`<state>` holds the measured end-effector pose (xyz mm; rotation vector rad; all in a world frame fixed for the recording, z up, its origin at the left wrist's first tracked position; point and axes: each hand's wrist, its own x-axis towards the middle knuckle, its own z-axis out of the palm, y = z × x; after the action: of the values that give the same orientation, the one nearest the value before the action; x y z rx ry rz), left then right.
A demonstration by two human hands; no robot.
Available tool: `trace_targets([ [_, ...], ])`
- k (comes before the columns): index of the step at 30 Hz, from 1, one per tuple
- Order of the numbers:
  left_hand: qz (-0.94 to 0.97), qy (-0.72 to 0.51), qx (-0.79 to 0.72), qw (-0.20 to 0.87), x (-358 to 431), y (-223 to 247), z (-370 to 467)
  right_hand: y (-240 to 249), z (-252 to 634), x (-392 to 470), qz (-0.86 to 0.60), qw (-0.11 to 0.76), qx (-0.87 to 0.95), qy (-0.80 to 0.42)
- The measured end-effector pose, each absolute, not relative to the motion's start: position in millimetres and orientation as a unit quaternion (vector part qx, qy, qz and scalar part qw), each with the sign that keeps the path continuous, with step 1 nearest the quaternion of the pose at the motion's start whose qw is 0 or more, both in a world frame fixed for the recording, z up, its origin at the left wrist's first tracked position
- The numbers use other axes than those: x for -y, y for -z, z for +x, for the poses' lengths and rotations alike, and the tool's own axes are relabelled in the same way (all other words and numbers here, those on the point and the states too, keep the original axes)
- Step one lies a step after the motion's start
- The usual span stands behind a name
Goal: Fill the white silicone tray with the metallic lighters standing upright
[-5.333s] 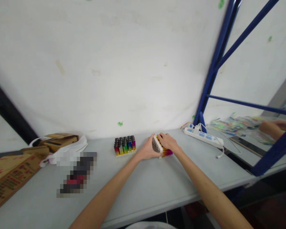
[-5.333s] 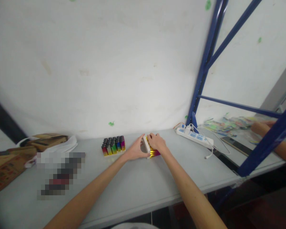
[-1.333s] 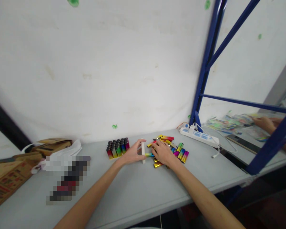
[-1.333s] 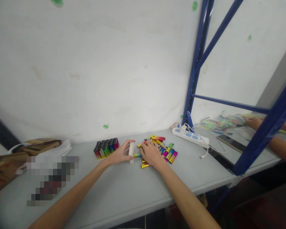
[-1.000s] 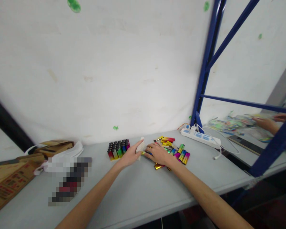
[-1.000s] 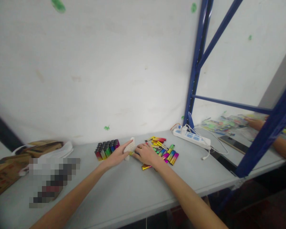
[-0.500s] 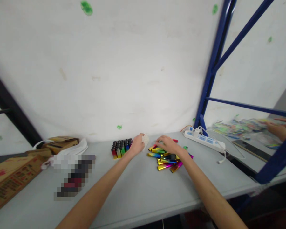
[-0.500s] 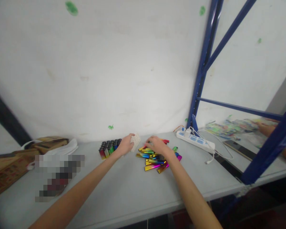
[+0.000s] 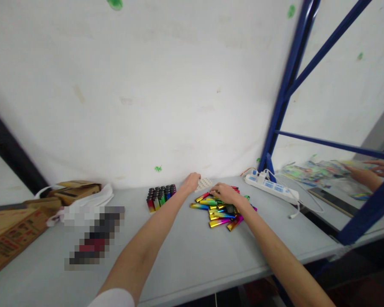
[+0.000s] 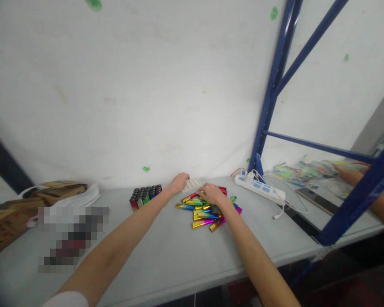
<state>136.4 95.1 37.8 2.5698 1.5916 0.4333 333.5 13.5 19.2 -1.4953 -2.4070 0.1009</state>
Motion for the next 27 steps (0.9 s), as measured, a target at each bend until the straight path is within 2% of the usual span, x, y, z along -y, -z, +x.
trace_targets([
  [4, 0.864, -0.189, -0.466, 0.008, -69, -59, 129, -27, 338, -9, -0.509, 0.2, 0.837, -0.02],
  [8, 0.879, -0.258, -0.399, -0.036, -19, -93, 86, -38, 321, -7, -0.478, 0.257, 0.839, -0.031],
  [11, 0.826, -0.345, -0.443, -0.053, 17, -106, 36, -51, 284, -2, -0.413, 0.305, 0.857, -0.041],
  [14, 0.733, -0.427, -0.529, -0.029, 36, -93, -15, -64, 231, 5, -0.356, 0.336, 0.871, -0.028],
  [17, 0.65, -0.446, -0.609, 0.087, 39, -58, -52, -73, 179, 5, -0.334, 0.31, 0.89, 0.014],
  [20, 0.588, -0.419, -0.662, 0.203, 40, -23, -67, -73, 143, -4, -0.341, 0.24, 0.908, 0.042],
  [23, 0.602, -0.403, -0.655, 0.214, 45, -9, -64, -67, 127, -13, -0.363, 0.16, 0.918, 0.02],
  [27, 0.662, -0.388, -0.603, 0.219, 51, -14, -44, -63, 123, -9, -0.432, 0.158, 0.888, 0.01],
])
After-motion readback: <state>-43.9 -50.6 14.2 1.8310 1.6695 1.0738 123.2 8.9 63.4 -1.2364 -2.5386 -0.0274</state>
